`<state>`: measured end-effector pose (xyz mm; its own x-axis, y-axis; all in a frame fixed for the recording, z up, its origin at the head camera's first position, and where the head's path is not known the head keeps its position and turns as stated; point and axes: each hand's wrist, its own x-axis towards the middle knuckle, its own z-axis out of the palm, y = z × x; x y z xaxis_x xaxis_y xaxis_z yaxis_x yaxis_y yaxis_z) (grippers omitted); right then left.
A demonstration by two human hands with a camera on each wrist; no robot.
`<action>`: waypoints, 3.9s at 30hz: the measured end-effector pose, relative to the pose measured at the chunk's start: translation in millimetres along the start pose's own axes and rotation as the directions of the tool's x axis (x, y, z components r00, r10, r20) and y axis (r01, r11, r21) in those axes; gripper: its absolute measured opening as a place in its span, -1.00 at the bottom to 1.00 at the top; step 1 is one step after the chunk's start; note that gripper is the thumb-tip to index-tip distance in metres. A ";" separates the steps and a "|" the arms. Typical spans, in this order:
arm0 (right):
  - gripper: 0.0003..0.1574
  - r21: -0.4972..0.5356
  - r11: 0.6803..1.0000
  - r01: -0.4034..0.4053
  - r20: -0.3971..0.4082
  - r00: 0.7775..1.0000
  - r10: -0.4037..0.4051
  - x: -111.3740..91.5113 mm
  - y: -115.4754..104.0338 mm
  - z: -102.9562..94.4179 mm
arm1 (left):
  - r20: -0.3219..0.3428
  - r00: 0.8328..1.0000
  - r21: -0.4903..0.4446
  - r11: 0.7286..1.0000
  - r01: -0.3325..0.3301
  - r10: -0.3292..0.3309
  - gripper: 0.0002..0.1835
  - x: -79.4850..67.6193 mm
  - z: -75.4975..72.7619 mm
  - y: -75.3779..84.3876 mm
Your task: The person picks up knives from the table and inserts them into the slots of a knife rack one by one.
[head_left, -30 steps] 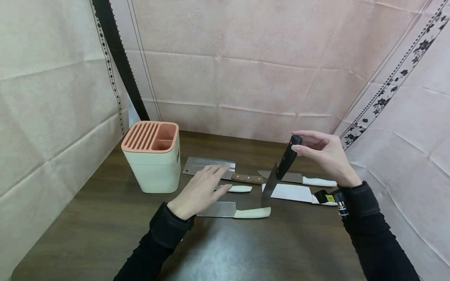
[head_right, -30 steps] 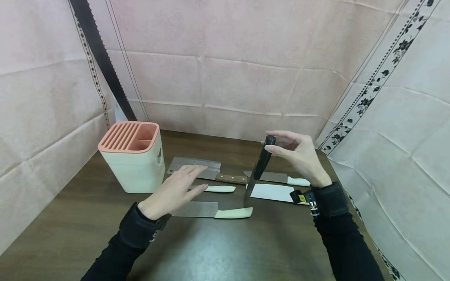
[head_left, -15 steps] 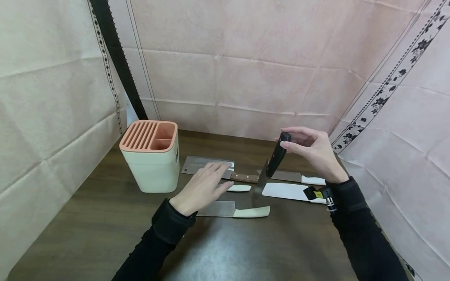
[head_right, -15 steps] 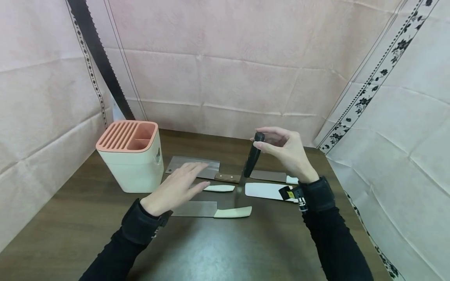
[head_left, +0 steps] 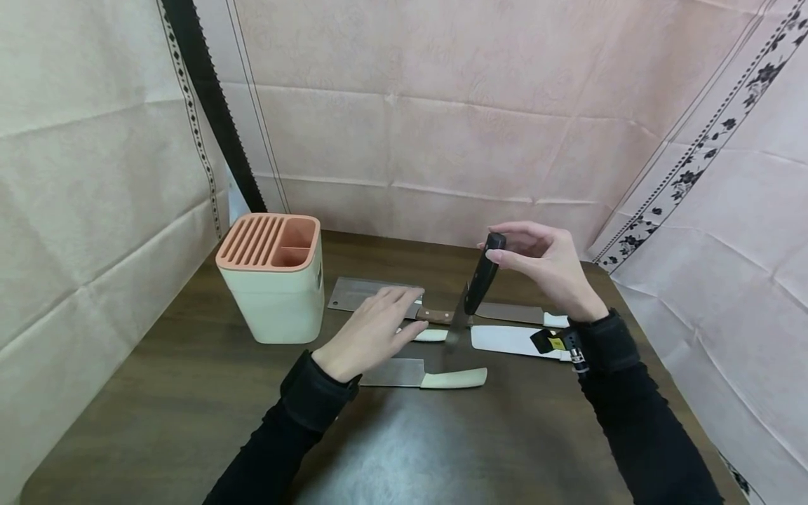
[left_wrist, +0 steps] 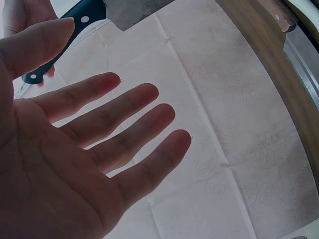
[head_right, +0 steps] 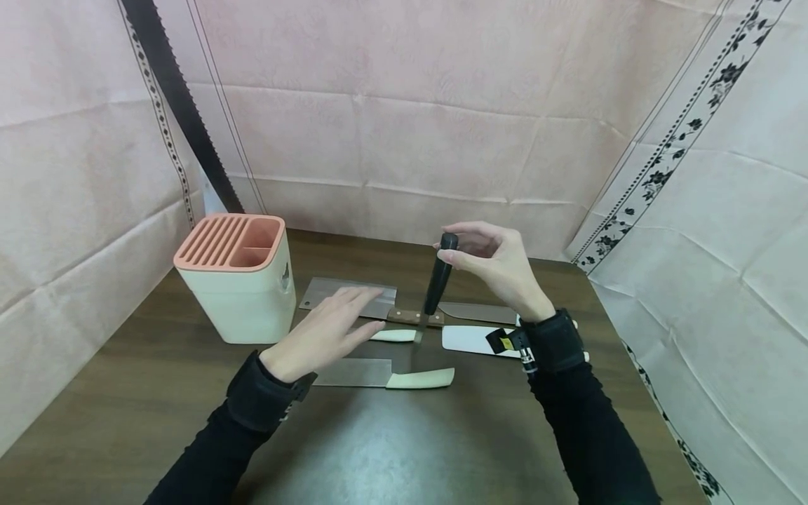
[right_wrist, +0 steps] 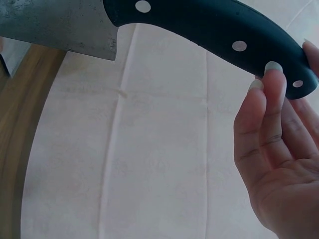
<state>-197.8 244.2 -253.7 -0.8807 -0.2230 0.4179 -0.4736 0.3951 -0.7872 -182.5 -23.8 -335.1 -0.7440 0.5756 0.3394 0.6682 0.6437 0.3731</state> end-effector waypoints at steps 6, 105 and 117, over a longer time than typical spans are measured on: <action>-0.54 0.051 0.999 0.009 0.007 1.000 -0.010 5.1 -0.2 9.3 | 0.003 1.000 -0.005 1.000 0.006 -0.006 -0.44 0.5 -0.5 0.4; -0.63 0.008 1.000 0.000 0.021 1.000 0.000 -16.6 34.1 26.1 | -0.400 0.916 -0.230 0.965 -0.130 0.028 -0.63 50.3 -103.3 -16.9; -0.61 0.015 1.000 -0.021 0.022 1.000 0.021 -19.8 37.2 27.9 | -0.451 0.892 -0.171 0.976 -0.135 0.045 -0.66 54.9 -131.6 -15.0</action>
<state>-197.7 238.5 -303.8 -0.8899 -0.2340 0.3916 -0.4547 0.3861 -0.8026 -233.0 -68.2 -208.5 -0.6318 0.3147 0.7084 0.7534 0.4643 0.4656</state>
